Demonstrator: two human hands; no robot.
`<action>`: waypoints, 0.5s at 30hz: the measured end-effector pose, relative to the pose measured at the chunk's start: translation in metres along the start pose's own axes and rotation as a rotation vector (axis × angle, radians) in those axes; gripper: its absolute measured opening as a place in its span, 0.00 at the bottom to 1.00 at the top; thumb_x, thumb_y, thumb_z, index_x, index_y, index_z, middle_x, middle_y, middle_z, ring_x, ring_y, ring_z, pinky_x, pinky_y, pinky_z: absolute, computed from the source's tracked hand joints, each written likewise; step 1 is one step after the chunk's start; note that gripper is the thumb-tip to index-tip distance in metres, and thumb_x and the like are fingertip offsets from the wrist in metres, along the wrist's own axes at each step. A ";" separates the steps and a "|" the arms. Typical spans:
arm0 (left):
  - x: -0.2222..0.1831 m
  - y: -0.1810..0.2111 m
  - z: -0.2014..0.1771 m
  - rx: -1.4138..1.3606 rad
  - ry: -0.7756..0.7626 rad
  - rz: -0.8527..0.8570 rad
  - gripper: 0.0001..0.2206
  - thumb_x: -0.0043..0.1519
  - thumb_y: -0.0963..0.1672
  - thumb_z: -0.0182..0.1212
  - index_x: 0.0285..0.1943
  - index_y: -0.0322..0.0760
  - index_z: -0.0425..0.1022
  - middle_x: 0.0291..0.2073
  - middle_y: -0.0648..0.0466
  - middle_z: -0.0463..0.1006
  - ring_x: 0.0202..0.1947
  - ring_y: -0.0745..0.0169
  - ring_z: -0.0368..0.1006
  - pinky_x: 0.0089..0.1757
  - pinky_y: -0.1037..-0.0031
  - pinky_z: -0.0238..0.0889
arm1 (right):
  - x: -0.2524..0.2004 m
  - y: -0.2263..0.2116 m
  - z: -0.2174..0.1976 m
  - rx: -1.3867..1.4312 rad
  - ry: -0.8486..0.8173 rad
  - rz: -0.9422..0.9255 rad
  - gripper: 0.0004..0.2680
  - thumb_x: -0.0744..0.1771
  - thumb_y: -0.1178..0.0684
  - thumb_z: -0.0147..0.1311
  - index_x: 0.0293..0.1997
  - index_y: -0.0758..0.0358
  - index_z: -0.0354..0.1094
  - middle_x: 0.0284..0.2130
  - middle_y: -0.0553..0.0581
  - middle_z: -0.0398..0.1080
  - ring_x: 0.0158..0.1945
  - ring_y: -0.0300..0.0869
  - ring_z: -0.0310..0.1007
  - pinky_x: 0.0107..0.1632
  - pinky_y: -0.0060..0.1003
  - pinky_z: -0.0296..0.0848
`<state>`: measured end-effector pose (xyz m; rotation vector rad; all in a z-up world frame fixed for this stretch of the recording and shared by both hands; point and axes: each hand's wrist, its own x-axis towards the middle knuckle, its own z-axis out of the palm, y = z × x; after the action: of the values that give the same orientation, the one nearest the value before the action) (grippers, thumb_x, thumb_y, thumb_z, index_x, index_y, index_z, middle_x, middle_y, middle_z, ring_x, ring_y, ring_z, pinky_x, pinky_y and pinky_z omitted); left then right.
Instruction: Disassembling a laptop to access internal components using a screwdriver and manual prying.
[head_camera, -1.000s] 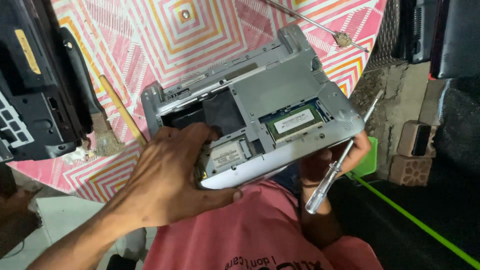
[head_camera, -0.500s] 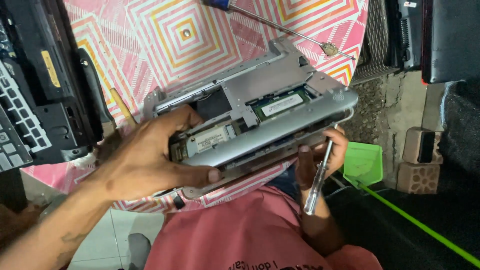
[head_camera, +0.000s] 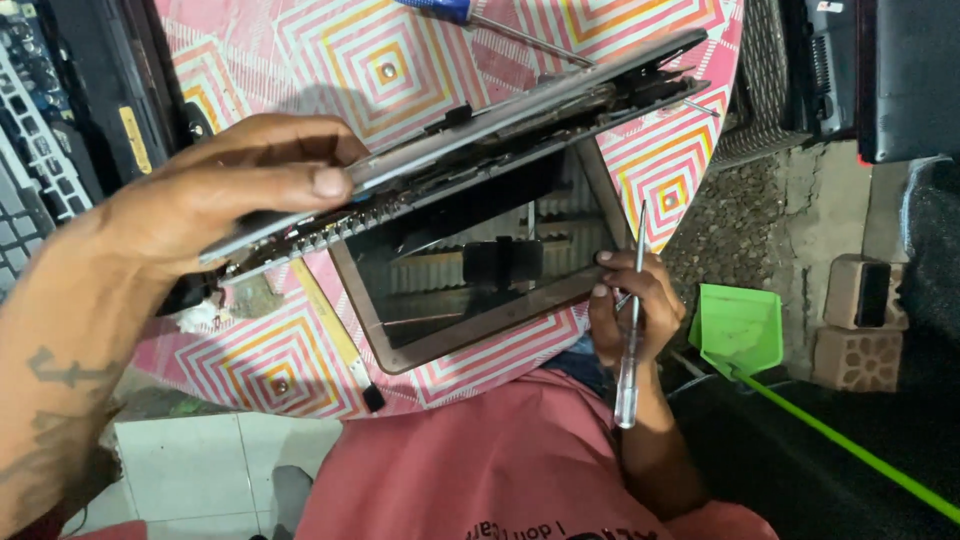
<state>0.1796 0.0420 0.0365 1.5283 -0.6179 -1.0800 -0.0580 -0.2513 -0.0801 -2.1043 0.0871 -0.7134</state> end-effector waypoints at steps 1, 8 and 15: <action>-0.001 0.002 -0.003 -0.026 0.068 -0.076 0.13 0.59 0.48 0.55 0.41 0.32 0.74 0.28 0.58 0.67 0.31 0.69 0.60 0.36 0.76 0.51 | -0.001 0.002 0.000 -0.004 0.005 0.016 0.05 0.60 0.65 0.53 0.35 0.70 0.63 0.40 0.67 0.73 0.42 0.52 0.72 0.52 0.44 0.72; -0.007 0.013 0.006 -0.014 -0.207 0.125 0.41 0.41 0.50 0.72 0.64 0.30 0.58 0.49 0.48 0.74 0.50 0.57 0.72 0.54 0.64 0.66 | 0.004 0.005 0.007 -0.091 -0.010 -0.038 0.07 0.59 0.64 0.56 0.36 0.69 0.65 0.41 0.67 0.73 0.45 0.55 0.72 0.56 0.48 0.68; -0.029 0.023 0.028 -0.004 -0.142 0.080 0.45 0.41 0.43 0.63 0.72 0.26 0.50 0.68 0.42 0.65 0.66 0.51 0.63 0.60 0.64 0.55 | -0.002 0.006 -0.002 0.003 0.074 0.081 0.08 0.60 0.67 0.54 0.37 0.68 0.61 0.39 0.67 0.71 0.47 0.53 0.70 0.55 0.47 0.71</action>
<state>0.1459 0.0469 0.0678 1.4201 -0.7680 -1.1342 -0.0594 -0.2563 -0.0846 -2.0590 0.2110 -0.7424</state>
